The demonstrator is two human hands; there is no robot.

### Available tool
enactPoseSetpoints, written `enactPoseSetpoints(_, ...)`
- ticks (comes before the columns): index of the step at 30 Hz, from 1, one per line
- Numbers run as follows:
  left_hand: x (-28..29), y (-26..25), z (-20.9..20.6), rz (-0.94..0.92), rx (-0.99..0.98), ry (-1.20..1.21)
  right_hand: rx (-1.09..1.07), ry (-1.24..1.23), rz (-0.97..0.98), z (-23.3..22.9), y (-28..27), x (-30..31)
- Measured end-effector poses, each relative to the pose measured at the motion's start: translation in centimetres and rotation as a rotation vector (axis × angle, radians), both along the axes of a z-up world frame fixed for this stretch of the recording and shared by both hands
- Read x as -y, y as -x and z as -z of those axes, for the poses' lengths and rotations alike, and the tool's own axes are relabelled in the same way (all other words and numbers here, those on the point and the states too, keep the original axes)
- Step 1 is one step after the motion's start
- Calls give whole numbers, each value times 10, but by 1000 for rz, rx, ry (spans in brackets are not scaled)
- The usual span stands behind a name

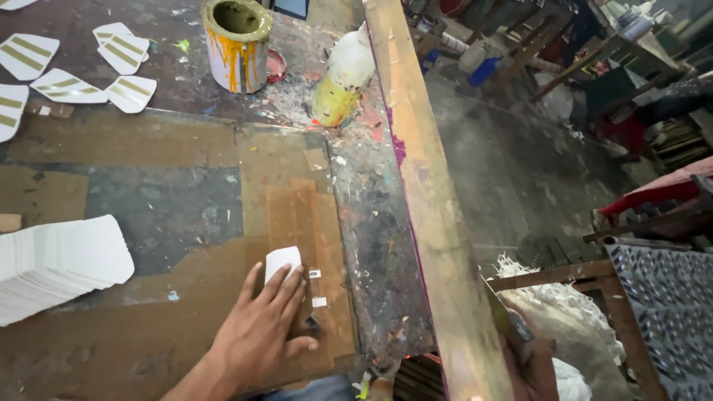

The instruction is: The person performs screen printing on small, white, fan-shaped objects using a wooden frame and a squeegee. They repeatedly place an object under the screen, pull a yellowish substance across the mesh, and then remove the printed item to place it on a pile.

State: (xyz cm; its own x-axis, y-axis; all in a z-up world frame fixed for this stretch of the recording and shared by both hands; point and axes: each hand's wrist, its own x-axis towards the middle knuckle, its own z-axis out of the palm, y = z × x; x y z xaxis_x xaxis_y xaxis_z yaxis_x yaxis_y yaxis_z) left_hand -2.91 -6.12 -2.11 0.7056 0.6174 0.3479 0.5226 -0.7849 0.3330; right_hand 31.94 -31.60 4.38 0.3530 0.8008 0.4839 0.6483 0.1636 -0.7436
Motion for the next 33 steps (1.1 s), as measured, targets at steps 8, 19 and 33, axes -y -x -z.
enactPoseSetpoints(8,19,7,20,205,77,-37,-165,-150,128,-59,64,-101)
enactPoseSetpoints(19,3,112,-81,-199,790,581,335,-87,13,-20,76,-128)
enactPoseSetpoints(33,5,152,-17,-784,843,900,527,866,260,16,119,-176)
